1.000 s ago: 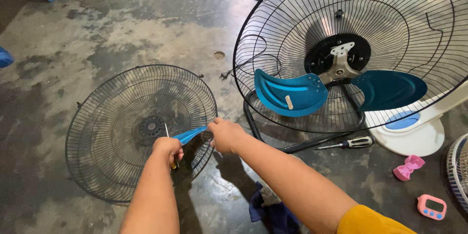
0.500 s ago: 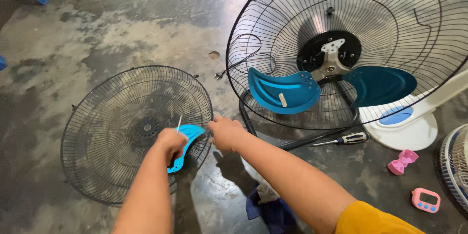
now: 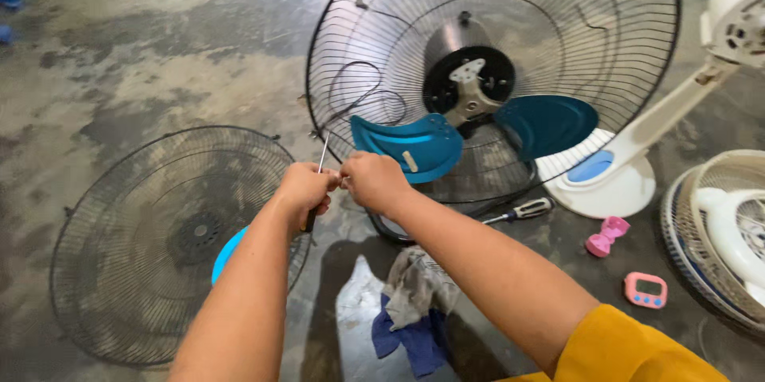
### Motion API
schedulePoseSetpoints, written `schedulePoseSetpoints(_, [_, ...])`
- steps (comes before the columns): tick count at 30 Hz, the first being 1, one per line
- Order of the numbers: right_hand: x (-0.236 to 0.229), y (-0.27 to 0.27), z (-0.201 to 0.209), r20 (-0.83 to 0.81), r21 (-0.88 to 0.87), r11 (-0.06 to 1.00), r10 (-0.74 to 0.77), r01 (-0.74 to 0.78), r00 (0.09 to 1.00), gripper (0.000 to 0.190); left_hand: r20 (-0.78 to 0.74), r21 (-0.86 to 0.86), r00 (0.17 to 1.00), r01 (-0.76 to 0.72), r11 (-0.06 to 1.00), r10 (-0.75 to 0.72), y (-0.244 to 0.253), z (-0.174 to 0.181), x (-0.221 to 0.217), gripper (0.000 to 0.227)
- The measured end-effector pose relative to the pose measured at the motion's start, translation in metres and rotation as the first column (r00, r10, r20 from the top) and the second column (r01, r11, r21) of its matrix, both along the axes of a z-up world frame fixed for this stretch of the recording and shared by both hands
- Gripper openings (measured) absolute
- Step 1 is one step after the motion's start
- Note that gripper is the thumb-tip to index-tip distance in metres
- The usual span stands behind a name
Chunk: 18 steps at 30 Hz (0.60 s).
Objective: The person removes the blue fan blades from a standing electric fan using a screwdriver. They unscrew each blade from the central hub, detach it, and place it on the floor, repeating the process for all blades.
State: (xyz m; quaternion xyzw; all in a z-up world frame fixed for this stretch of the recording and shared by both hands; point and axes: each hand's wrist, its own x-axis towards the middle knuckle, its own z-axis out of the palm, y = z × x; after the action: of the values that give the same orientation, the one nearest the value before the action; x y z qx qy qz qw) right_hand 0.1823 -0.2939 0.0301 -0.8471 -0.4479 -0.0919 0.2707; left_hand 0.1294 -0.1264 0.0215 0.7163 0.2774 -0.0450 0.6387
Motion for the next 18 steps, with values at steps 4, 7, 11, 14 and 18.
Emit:
schedulePoseSetpoints(4, [0.021,-0.035,0.017,0.049,-0.129,0.989,-0.064,0.070,0.997,0.012,0.025,0.067,0.994,0.100,0.993,-0.102,-0.037,0.016,0.021,0.012])
schedulePoseSetpoints(7, [0.034,-0.069,0.035,0.065,-0.230,0.967,-0.092,0.105,0.994,0.015,0.046,0.121,0.981,0.184,0.975,-0.191,-0.071,0.027,0.040,0.011])
schedulePoseSetpoints(11, [0.047,-0.121,0.060,0.047,-0.377,0.910,-0.167,0.172,0.985,0.018,0.088,0.164,0.958,0.255,0.953,-0.272,-0.132,0.039,0.064,0.021])
schedulePoseSetpoints(14, [0.054,-0.164,0.071,0.101,-0.485,0.842,-0.215,0.237,0.971,0.021,0.104,0.216,0.948,0.274,0.937,-0.301,-0.178,0.046,0.080,0.018])
schedulePoseSetpoints(18, [0.065,-0.228,0.077,0.169,-0.540,0.780,-0.269,0.317,0.948,0.025,0.085,0.297,0.925,0.330,0.896,-0.369,-0.233,0.052,0.100,0.016])
